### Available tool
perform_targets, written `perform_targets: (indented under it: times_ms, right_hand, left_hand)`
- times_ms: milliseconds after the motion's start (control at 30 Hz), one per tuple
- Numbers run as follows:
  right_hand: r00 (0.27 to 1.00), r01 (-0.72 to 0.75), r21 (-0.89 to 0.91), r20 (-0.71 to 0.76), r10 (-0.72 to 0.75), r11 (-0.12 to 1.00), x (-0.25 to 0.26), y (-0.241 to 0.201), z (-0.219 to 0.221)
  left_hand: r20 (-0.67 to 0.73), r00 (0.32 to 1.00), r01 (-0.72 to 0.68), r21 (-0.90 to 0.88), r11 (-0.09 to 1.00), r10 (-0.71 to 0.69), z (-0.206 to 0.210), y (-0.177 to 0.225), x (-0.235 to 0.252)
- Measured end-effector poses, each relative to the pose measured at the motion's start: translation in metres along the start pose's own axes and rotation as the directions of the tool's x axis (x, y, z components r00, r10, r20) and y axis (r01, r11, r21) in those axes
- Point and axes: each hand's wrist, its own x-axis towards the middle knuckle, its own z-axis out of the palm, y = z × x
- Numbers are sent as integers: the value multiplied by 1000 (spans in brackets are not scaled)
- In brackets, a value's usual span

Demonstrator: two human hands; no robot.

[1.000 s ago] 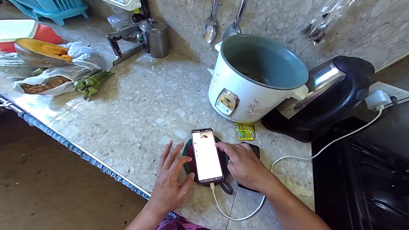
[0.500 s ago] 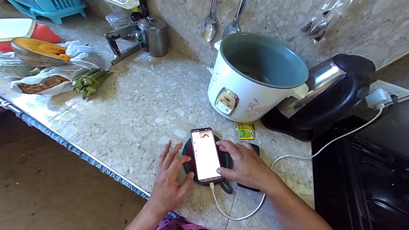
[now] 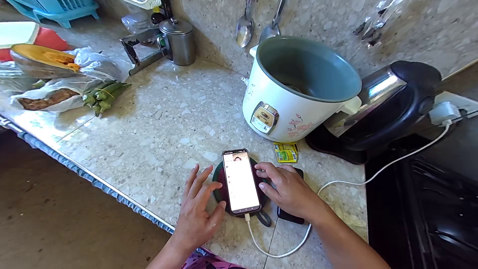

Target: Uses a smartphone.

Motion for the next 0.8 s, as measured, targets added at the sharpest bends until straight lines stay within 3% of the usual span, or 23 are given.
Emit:
perform_targets:
  times_ms: [800]
  right_hand:
    - [1000, -12, 9, 16, 12, 1000, 1, 1, -1]
  left_hand:
    - [13, 999, 35, 50, 998, -35, 2, 1, 0]
